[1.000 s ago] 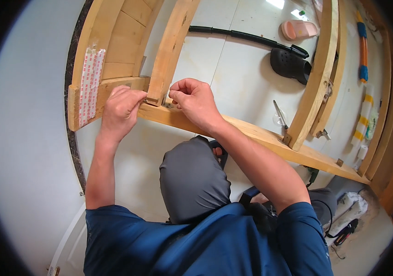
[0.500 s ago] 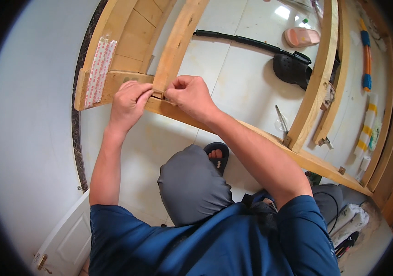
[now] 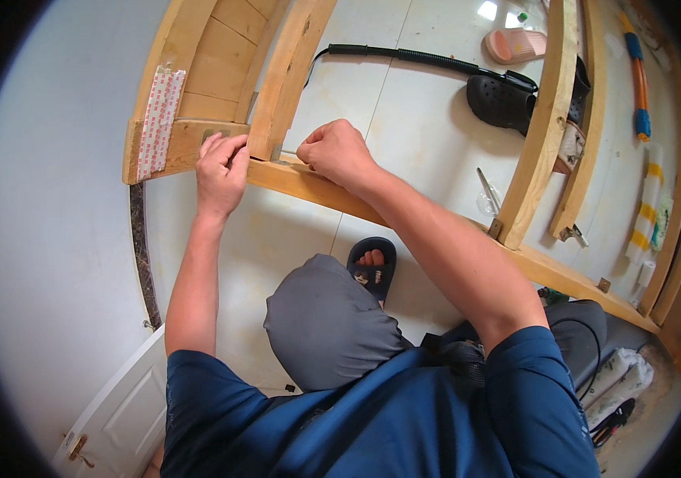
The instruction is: The user is using a drill and pliers to repair or modify a wooden bed frame, removing small metal pieces.
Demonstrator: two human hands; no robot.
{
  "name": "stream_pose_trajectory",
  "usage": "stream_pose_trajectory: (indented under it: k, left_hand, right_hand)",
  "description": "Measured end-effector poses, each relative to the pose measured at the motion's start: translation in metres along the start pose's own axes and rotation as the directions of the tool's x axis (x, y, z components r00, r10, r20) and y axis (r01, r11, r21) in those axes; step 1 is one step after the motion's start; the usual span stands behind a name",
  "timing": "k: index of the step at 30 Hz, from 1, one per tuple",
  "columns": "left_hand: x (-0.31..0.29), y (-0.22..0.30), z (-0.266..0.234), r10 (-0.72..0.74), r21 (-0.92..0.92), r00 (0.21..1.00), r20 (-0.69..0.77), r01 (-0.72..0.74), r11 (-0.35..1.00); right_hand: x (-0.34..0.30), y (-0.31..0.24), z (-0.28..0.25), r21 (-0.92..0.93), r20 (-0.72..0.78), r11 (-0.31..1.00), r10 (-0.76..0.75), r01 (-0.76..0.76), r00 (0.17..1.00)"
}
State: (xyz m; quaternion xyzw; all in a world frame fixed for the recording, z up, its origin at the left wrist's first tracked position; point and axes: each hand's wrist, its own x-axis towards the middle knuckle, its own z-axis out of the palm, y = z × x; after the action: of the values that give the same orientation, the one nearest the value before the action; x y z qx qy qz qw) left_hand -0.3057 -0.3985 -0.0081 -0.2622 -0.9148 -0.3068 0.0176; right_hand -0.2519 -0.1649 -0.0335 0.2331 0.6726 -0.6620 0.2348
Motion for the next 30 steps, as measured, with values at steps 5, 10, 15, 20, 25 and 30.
stream_pose_trajectory:
  k: [5,10,15,20,25,30]
  left_hand:
    - [-0.0015,-0.0019,0.0035,0.057,0.041,0.997,-0.048,-0.055,0.998]
    - [-0.0035,-0.0055,0.0019,0.09,0.057,0.994,-0.057,-0.087,0.995]
    - [-0.0026,-0.0034,0.0027,0.089,0.047,0.994,-0.063,-0.087,0.995]
    - [-0.0047,-0.0045,0.0043,0.086,0.054,0.994,-0.071,-0.082,0.995]
    - [-0.0061,-0.0066,0.0051,0.12,0.059,0.988,-0.095,-0.114,0.992]
    - [-0.0028,0.0002,0.0011,0.099,0.056,0.993,-0.062,-0.096,0.994]
  right_hand:
    - [0.0061,0.0021,0.0028,-0.037,0.004,0.999,-0.011,0.011,1.0]
    - [0.0043,0.0,0.004,-0.075,-0.003,0.997,-0.008,0.007,1.0]
    - [0.0082,0.0025,0.0042,-0.06,0.001,0.998,-0.006,0.006,1.0]
    - [0.0085,0.0044,0.0049,0.031,0.093,0.999,0.017,-0.02,0.996]
    - [0.0088,0.0069,0.0064,0.004,0.115,1.0,-0.015,0.015,0.993]
    - [0.0106,0.0079,0.0066,0.002,0.105,0.999,-0.051,0.051,0.993]
